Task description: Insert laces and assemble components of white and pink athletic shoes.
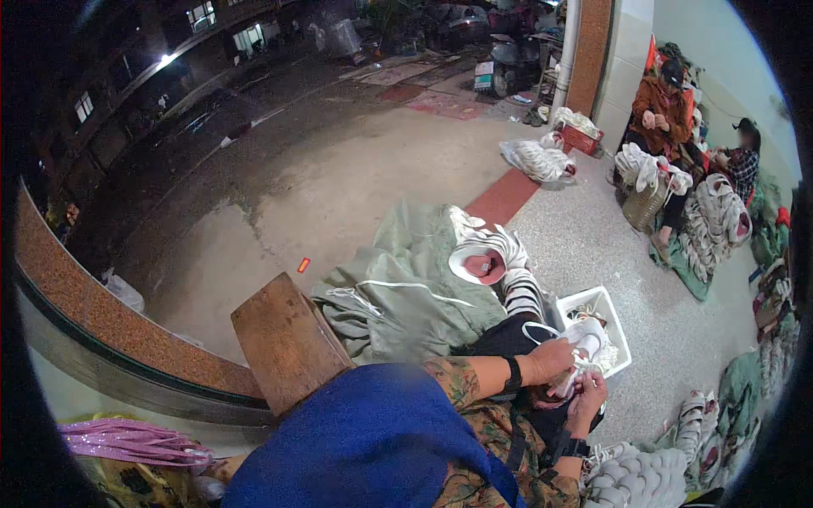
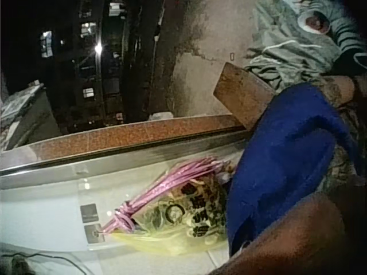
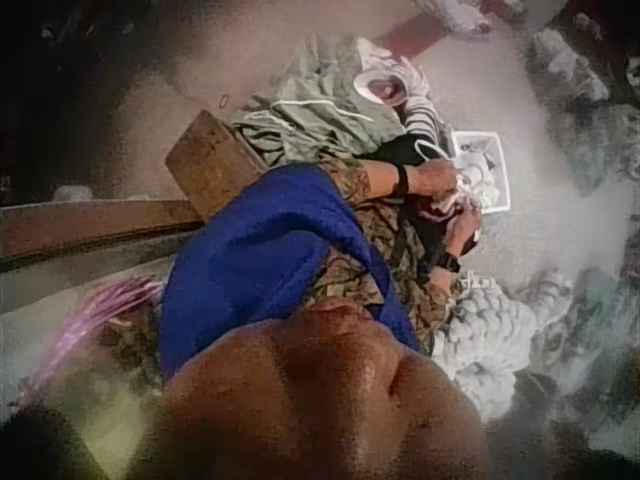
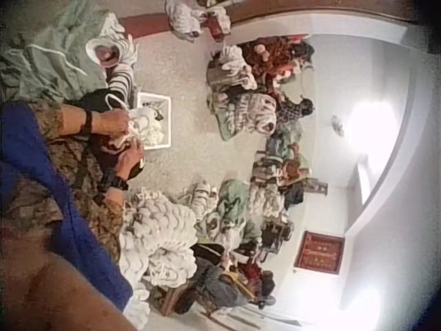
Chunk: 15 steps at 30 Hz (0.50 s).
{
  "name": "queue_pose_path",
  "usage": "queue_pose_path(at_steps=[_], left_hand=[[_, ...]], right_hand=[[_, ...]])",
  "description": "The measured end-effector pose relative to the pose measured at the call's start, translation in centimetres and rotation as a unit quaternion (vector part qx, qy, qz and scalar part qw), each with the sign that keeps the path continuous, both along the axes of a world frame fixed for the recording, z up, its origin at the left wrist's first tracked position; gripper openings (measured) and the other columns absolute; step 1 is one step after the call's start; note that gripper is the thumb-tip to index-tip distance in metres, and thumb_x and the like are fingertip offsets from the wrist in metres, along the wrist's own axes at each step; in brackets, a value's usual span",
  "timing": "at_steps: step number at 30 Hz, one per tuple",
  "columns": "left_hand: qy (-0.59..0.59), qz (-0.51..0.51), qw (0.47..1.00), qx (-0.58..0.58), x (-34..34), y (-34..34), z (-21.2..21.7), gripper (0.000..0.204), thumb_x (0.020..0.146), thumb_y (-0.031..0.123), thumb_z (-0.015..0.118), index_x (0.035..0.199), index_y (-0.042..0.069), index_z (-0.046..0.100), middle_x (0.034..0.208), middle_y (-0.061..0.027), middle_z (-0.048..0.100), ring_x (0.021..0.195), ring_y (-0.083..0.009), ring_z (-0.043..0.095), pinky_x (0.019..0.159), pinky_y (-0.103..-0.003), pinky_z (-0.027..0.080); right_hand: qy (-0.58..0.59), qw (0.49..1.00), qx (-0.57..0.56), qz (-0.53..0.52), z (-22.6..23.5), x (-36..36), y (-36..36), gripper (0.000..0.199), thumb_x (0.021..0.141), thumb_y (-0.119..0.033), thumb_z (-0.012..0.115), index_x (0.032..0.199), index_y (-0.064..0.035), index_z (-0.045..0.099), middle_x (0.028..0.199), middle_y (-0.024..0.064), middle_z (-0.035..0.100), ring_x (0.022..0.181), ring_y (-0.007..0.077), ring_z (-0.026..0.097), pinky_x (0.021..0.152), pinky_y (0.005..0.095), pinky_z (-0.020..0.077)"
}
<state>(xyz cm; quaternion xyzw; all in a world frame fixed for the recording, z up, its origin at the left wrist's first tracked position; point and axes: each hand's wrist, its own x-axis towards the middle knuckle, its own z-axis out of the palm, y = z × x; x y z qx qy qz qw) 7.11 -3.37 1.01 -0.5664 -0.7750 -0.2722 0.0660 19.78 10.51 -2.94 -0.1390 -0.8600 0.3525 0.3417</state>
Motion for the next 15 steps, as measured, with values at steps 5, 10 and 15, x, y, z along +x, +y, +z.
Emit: queue_pose_path(at_steps=[5, 10, 15], left_hand=[[-0.133, 0.069, 0.989, 0.01, 0.7, 0.3, 0.2, 0.016, 0.066, 0.016, 0.062, 0.078, 0.006, 0.065, 0.087, -0.0132, 0.058, 0.084, -0.0291, 0.056, 0.07, -0.038, 0.047], [-0.035, 0.048, 0.998, 0.006, 0.7, 0.9, 0.0, 0.013, 0.066, 0.017, 0.062, 0.069, 0.005, 0.065, 0.082, -0.011, 0.057, 0.082, -0.0281, 0.056, 0.069, -0.037, 0.047], [-0.025, 0.008, 1.0, 0.011, 0.7, 1.3, -0.1, 0.013, 0.066, 0.017, 0.061, 0.069, 0.005, 0.065, 0.086, -0.0127, 0.059, 0.083, -0.0278, 0.057, 0.069, -0.037, 0.048]], right_hand=[[-0.023, 0.919, 0.391, -0.039, -2.1, 0.0, 1.5, 0.001, 0.086, -0.002, 0.056, 0.085, -0.0027, 0.056, 0.067, 0.0042, 0.059, 0.054, 0.0087, 0.05, 0.051, 0.0191, 0.0398], [0.084, 0.852, -0.515, 0.038, 0.8, -0.5, -0.7, 0.003, 0.086, -0.004, 0.057, 0.086, -0.0037, 0.054, 0.068, 0.0038, 0.058, 0.054, 0.0087, 0.05, 0.05, 0.0194, 0.0401], [0.031, 0.902, 0.427, -0.047, 1.2, -0.2, -0.8, 0.004, 0.086, -0.005, 0.057, 0.087, -0.004, 0.054, 0.068, 0.0034, 0.057, 0.054, 0.0087, 0.05, 0.05, 0.0197, 0.0408]])
